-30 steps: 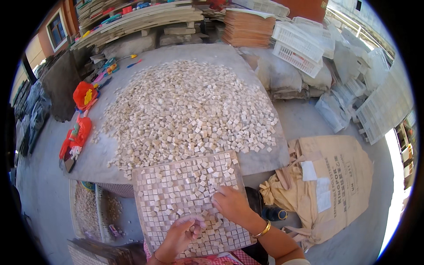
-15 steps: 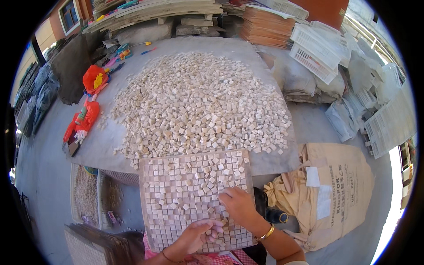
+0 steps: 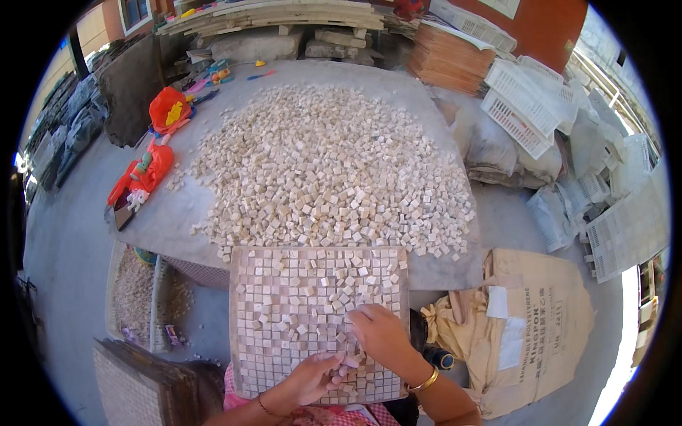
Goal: The person places small, light-colored square tiles into a grid-like mesh frame held in their lap. They pick tiles from a large pile on a nearby table and arrange them into the frame one by one, filling the grid pattern.
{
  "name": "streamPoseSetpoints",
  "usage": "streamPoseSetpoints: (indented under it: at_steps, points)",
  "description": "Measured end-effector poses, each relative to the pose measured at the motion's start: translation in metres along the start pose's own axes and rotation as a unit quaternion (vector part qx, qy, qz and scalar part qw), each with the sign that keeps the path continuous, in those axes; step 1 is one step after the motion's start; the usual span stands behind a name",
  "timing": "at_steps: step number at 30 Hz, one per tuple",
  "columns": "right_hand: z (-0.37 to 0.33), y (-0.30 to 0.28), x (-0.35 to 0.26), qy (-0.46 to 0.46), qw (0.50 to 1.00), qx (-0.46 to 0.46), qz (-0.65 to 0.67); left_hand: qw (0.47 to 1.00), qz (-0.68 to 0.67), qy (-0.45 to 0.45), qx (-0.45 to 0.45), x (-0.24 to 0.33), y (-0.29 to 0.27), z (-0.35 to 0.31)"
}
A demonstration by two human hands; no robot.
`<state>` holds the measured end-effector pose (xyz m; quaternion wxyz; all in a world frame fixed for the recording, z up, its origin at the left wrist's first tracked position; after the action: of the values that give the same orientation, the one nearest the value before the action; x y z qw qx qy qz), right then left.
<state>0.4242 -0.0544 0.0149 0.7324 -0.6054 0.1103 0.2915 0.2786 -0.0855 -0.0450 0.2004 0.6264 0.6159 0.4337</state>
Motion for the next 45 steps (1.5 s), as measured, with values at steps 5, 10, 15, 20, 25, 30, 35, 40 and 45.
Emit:
streamPoseSetpoints:
  at_steps: [5, 10, 15, 20, 25, 30, 35, 40, 45]
  points:
    - [0.006, 0.012, 0.000, -0.024, 0.997, -0.011, -0.071, 0.845, 0.447, 0.277, 0.098, 0.046, -0.006, -0.014]
    - [0.000, 0.007, 0.003, 0.115, 0.984, -0.075, 0.113, 0.549, 0.718, 0.351, 0.244, 0.080, -0.003, -0.017]
    - [-0.009, 0.004, 0.013, 0.284, 0.863, -0.082, 0.409, 0.545, 0.753, 0.298, 0.219, 0.072, -0.003, -0.018]
    - [-0.015, 0.007, 0.015, 0.310, 0.825, -0.052, 0.469, 0.798, 0.504, 0.297, 0.144, 0.064, -0.008, -0.026]
    - [-0.019, 0.011, 0.009, 0.253, 0.868, -0.053, 0.423, 0.953, 0.257, 0.149, 0.059, 0.030, -0.009, -0.019]
    - [-0.024, 0.009, -0.018, 0.121, 0.930, -0.157, 0.309, 0.946, 0.284, 0.138, 0.072, 0.004, -0.016, -0.013]
    - [-0.032, 0.009, -0.022, 0.103, 0.942, -0.193, 0.255, 0.936, 0.326, 0.121, 0.061, 0.000, -0.013, -0.018]
    - [-0.012, -0.009, -0.003, 0.068, 0.990, 0.031, 0.118, 0.981, 0.188, 0.047, -0.021, -0.008, -0.016, -0.021]
    - [-0.001, -0.010, 0.021, 0.053, 0.996, 0.076, -0.009, 0.998, 0.003, 0.006, -0.061, -0.012, -0.017, -0.019]
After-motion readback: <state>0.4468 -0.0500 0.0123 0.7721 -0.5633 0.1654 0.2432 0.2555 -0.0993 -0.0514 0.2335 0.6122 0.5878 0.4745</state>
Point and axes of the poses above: each hand's wrist, its own z-axis towards the middle knuckle, its own y-axis out of the palm, x = y × z, the point moved 4 cm from there along z, towards the middle knuckle
